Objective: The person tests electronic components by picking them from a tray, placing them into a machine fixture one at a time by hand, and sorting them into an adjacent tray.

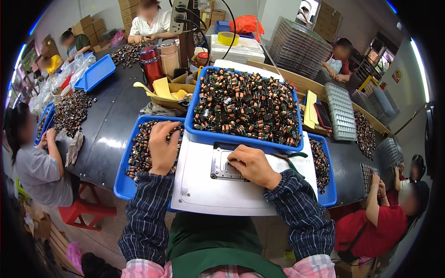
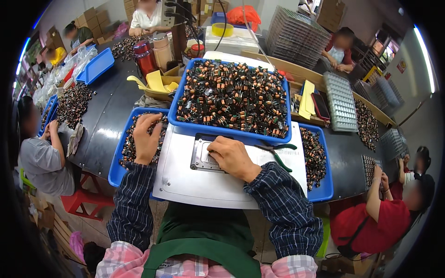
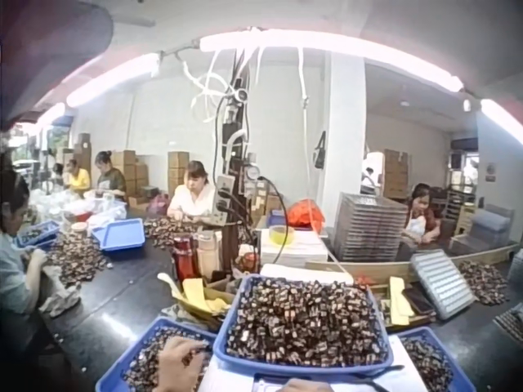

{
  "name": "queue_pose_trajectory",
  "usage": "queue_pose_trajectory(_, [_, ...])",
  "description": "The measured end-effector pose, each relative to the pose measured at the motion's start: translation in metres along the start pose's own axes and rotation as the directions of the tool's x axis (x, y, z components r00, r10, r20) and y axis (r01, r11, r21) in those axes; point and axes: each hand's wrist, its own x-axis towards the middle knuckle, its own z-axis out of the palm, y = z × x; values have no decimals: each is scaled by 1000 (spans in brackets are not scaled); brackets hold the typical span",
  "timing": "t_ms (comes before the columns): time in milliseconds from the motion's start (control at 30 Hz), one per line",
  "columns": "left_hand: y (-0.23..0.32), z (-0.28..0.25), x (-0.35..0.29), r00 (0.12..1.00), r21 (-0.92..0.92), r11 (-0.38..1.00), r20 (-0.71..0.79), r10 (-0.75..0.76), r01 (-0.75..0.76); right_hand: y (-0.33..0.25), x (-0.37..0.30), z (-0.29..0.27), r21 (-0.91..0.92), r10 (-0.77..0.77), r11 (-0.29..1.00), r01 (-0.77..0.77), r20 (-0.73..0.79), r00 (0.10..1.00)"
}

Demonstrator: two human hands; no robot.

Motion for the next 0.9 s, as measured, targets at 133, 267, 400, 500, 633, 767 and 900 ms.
queue_pose_trajectory(133, [30,29,30,984,-35,986,74,164,-162,7,3,-15,397,220,898,-191,-28,975])
queue_pose_trajectory(267, [39,53,37,960,71,971,183,211,-227,12,10,-44,912,537,347,-220,-1,844])
queue_pose_trajectory(400, [42,61,32,947,56,964,209,243,-260,34,9,-57,836,584,494,-240,-115,803])
queue_pose_trajectory(500, [47,63,31,949,28,963,182,259,-268,36,19,-63,686,590,636,-354,-136,796])
queue_pose_trajectory(633, [45,64,28,952,9,961,135,274,-278,29,47,-52,-42,156,981,-189,-407,900])
queue_pose_trajectory(767, [48,63,27,965,-112,963,66,252,-244,34,57,-40,-474,-77,873,-116,-368,927])
queue_pose_trajectory(900, [61,50,19,989,-443,892,145,-25,88,37,47,-44,-393,-147,919,-38,-431,890])
